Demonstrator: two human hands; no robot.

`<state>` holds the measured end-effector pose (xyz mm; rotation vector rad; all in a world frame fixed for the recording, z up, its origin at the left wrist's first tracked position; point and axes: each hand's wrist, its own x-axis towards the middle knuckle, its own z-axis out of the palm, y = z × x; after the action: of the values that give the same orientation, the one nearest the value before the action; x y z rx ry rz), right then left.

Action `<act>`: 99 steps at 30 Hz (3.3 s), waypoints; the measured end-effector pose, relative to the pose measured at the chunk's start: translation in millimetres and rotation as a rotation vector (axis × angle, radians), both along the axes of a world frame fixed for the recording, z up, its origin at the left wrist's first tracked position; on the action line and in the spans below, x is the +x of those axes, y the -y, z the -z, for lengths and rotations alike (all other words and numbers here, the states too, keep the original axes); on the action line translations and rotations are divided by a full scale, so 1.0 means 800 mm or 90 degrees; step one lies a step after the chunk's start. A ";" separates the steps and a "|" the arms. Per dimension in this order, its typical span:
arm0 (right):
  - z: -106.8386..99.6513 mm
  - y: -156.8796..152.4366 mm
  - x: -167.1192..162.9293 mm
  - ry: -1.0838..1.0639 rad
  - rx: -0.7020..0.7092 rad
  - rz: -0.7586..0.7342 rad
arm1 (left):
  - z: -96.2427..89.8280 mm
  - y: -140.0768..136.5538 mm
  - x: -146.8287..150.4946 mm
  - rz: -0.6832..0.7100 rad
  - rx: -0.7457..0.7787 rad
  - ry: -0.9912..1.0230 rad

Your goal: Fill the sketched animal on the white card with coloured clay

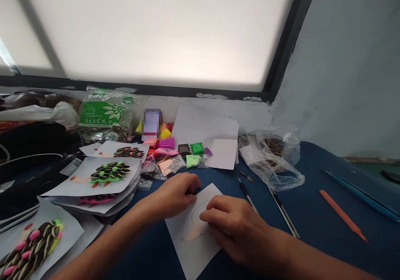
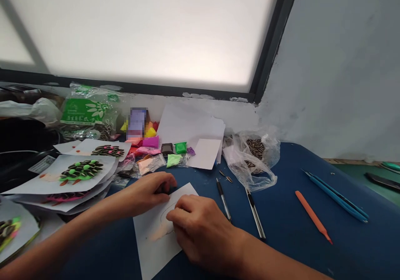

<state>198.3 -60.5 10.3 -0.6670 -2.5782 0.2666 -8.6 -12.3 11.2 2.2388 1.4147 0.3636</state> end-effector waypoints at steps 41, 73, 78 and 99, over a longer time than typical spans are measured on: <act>0.031 0.018 0.000 -0.085 0.232 -0.017 | 0.007 -0.002 0.013 -0.041 -0.087 0.195; 0.048 -0.003 -0.016 -0.129 0.273 0.064 | 0.025 -0.005 0.002 0.098 0.034 0.202; 0.060 -0.006 -0.022 -0.227 0.318 0.069 | 0.026 -0.004 0.001 0.097 0.036 0.212; 0.040 -0.001 -0.010 -0.102 0.280 0.008 | 0.027 -0.004 0.001 0.099 0.044 0.207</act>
<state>190.4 -59.9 -21.9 -0.4768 -2.3633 -0.2384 -7.6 -8.7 -10.1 2.2038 1.0680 0.6958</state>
